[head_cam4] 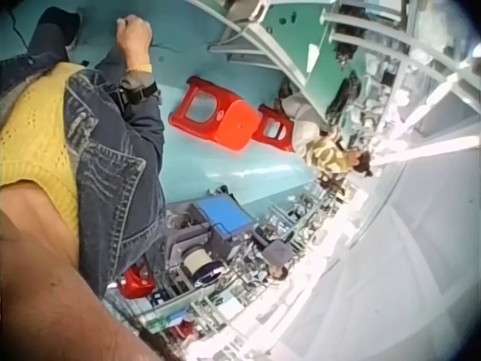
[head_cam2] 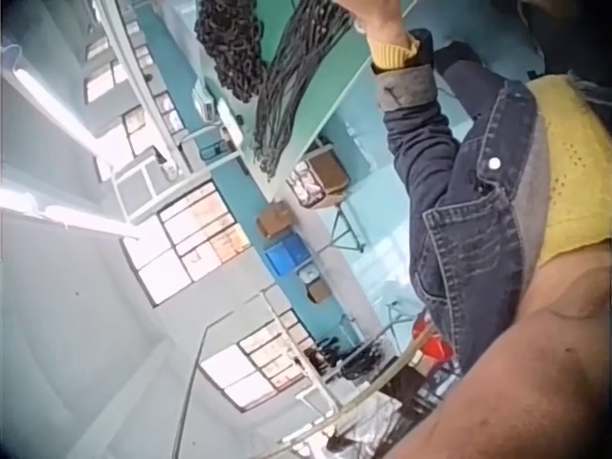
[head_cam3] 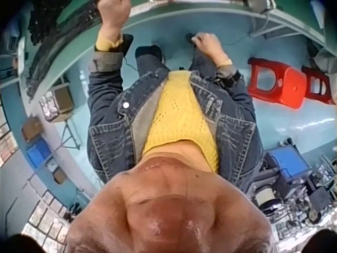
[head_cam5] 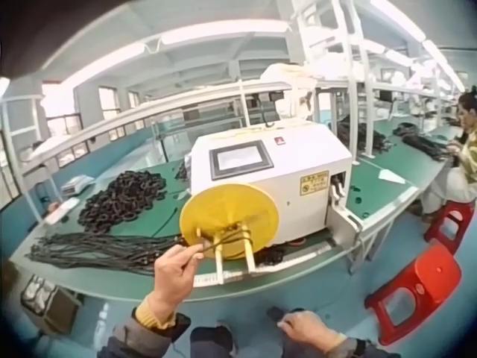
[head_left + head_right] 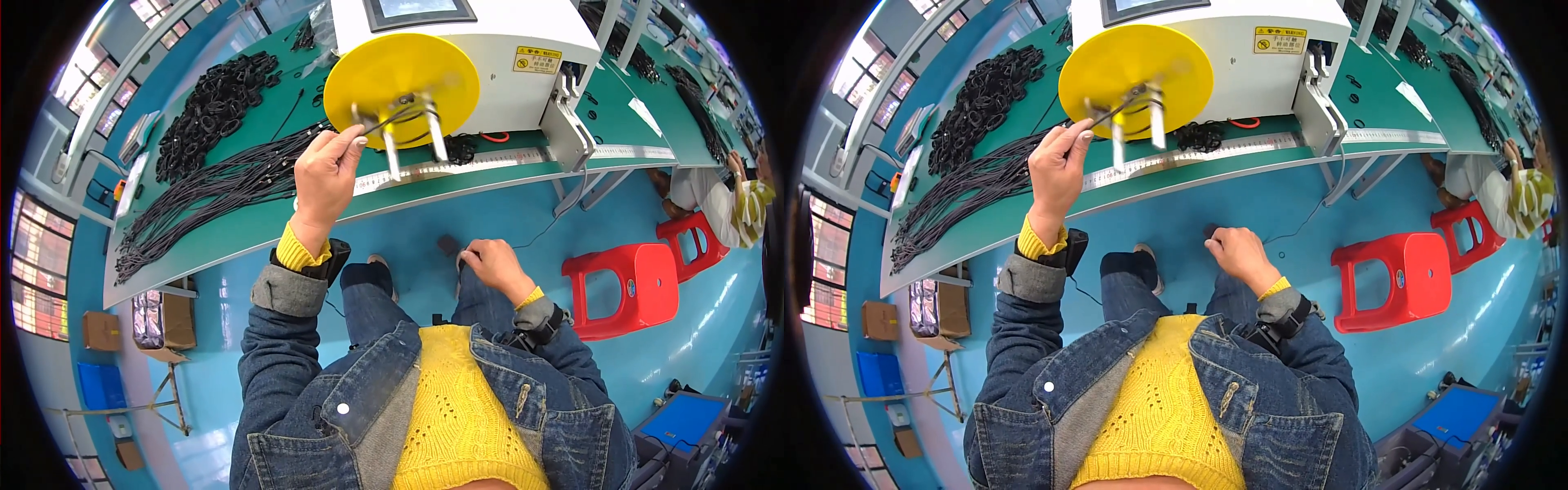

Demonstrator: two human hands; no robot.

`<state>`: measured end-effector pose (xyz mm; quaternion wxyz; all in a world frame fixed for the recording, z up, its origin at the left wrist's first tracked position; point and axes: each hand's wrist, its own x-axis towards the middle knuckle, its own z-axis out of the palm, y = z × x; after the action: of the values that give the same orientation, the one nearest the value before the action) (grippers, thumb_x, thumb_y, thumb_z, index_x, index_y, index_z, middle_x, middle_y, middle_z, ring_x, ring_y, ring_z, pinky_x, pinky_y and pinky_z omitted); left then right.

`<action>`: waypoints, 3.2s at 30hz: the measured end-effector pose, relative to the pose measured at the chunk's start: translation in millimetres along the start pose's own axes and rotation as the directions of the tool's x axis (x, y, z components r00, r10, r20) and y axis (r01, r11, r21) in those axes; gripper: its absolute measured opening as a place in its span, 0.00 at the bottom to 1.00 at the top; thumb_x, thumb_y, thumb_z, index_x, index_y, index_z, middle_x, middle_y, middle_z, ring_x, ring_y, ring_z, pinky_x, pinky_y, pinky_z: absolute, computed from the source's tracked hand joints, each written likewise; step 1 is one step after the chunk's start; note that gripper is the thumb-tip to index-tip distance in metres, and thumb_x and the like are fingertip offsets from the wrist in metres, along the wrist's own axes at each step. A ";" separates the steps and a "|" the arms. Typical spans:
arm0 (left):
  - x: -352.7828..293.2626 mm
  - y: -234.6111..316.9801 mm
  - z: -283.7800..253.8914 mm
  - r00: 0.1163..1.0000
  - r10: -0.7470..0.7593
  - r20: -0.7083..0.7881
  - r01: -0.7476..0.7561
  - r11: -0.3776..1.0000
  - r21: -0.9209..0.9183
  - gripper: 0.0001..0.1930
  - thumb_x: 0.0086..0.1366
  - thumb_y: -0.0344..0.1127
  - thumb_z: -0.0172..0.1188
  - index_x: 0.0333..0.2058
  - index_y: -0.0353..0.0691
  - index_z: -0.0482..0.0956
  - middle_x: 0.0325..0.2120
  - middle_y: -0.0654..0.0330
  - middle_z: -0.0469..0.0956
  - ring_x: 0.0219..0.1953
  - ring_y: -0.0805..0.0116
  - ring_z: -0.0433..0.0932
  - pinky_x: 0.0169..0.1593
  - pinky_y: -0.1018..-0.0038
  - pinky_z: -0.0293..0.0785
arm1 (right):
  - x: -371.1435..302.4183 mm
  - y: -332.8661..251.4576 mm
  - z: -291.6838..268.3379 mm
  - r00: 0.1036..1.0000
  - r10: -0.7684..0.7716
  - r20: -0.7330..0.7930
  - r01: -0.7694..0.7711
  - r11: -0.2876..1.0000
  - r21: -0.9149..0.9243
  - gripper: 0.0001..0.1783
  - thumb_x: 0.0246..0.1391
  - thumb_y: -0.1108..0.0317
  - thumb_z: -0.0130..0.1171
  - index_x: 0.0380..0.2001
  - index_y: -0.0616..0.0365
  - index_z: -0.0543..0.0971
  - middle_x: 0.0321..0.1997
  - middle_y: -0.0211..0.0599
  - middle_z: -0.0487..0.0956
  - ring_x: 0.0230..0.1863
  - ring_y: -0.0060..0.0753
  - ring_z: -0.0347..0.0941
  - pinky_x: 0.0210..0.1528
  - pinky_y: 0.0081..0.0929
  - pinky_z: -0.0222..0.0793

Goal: The person picks up a cable, winds it around the pegs of a machine, and removes the coiled cable. They then secure the coil with a rubber band and set it aside before repeating the process.

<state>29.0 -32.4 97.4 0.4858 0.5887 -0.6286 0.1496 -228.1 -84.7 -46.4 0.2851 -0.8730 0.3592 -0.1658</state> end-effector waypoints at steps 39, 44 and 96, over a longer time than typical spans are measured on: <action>5.3 70.8 32.6 0.968 0.071 0.239 -0.195 0.814 0.548 0.21 0.52 0.31 0.55 0.47 0.29 0.70 0.32 0.51 0.68 0.36 0.55 0.67 0.41 0.63 0.65 | 101.4 -72.6 -70.2 0.745 -0.206 -0.635 0.429 0.877 0.218 0.19 0.39 0.72 0.62 0.39 0.63 0.73 0.30 0.41 0.77 0.25 0.29 0.73 0.26 0.26 0.69; 7.7 57.1 36.9 0.977 0.042 0.207 -0.129 0.895 0.427 0.25 0.57 0.30 0.50 0.53 0.26 0.61 0.44 0.37 0.62 0.47 0.43 0.63 0.54 0.58 0.58 | 113.4 -65.5 -69.3 0.792 -0.238 -0.562 0.468 0.828 0.309 0.39 0.36 0.72 0.64 0.55 0.63 0.60 0.44 0.49 0.72 0.37 0.37 0.73 0.38 0.28 0.73; -99.4 78.3 39.2 0.893 -0.330 0.306 0.353 0.936 -0.019 0.14 0.59 0.34 0.48 0.40 0.31 0.68 0.35 0.43 0.68 0.33 0.45 0.69 0.36 0.61 0.67 | 52.8 -67.9 2.6 0.933 -0.286 -0.218 0.299 0.954 0.031 0.16 0.43 0.71 0.54 0.34 0.63 0.61 0.17 0.51 0.73 0.22 0.53 0.73 0.23 0.43 0.69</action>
<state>-73.7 17.4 30.3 0.4258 0.6871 -0.5864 -0.0520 -154.4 -82.5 -2.2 0.2453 -0.8846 0.2479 -0.3095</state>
